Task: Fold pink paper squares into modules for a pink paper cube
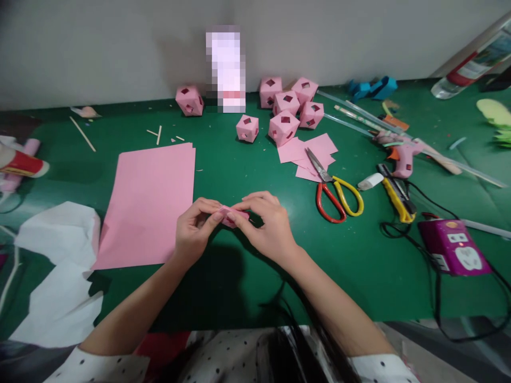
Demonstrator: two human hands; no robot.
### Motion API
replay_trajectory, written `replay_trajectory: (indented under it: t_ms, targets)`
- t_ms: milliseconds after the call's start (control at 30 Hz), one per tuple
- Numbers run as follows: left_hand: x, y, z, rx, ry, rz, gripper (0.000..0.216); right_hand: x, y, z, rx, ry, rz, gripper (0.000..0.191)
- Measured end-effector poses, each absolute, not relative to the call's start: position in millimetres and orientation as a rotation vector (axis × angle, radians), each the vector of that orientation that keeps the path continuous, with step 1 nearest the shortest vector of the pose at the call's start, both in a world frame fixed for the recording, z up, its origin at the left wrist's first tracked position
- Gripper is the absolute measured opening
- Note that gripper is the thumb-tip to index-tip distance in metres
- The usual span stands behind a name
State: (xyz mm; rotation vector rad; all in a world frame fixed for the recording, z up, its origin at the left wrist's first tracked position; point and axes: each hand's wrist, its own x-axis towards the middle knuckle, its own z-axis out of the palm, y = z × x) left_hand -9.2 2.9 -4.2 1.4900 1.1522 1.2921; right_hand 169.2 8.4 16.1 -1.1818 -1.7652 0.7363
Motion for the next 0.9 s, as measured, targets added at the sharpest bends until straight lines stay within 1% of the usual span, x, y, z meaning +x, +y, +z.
replay_trajectory:
  t_ms: [133, 233, 333, 400, 533, 733, 833, 900]
  targets:
    - [-8, 2, -3, 1.470, 1.146, 1.268, 0.007, 172, 10, 18, -1.188, -1.784, 0.698, 0.009]
    - [-6, 1, 1, 1.520, 1.125, 1.170, 0.008, 177, 11, 20, -1.166, -1.862, 0.619, 0.010]
    - [-4, 1, 3, 1.602, 1.103, 1.118, 0.010, 179, 12, 21, -1.129, -1.958, 0.609, 0.012]
    - [-5, 1, 3, 1.598, 1.115, 1.148, 0.007, 178, 12, 20, -1.125, -1.974, 0.643, 0.013]
    - [-9, 2, 1, 1.471, 1.098, 1.208, 0.009, 174, 11, 19, -1.166, -1.849, 0.813, 0.009]
    - [-14, 6, -1, 1.323, 1.035, 1.329, 0.007, 178, 12, 25, -1.053, -1.706, 1.073, 0.027]
    - [-14, 6, -2, 1.318, 1.050, 1.338, 0.008, 177, 12, 24, -1.062, -1.734, 1.045, 0.029]
    - [-13, 5, -1, 1.329, 1.058, 1.327, 0.008, 175, 13, 22, -1.118, -1.744, 0.971, 0.026]
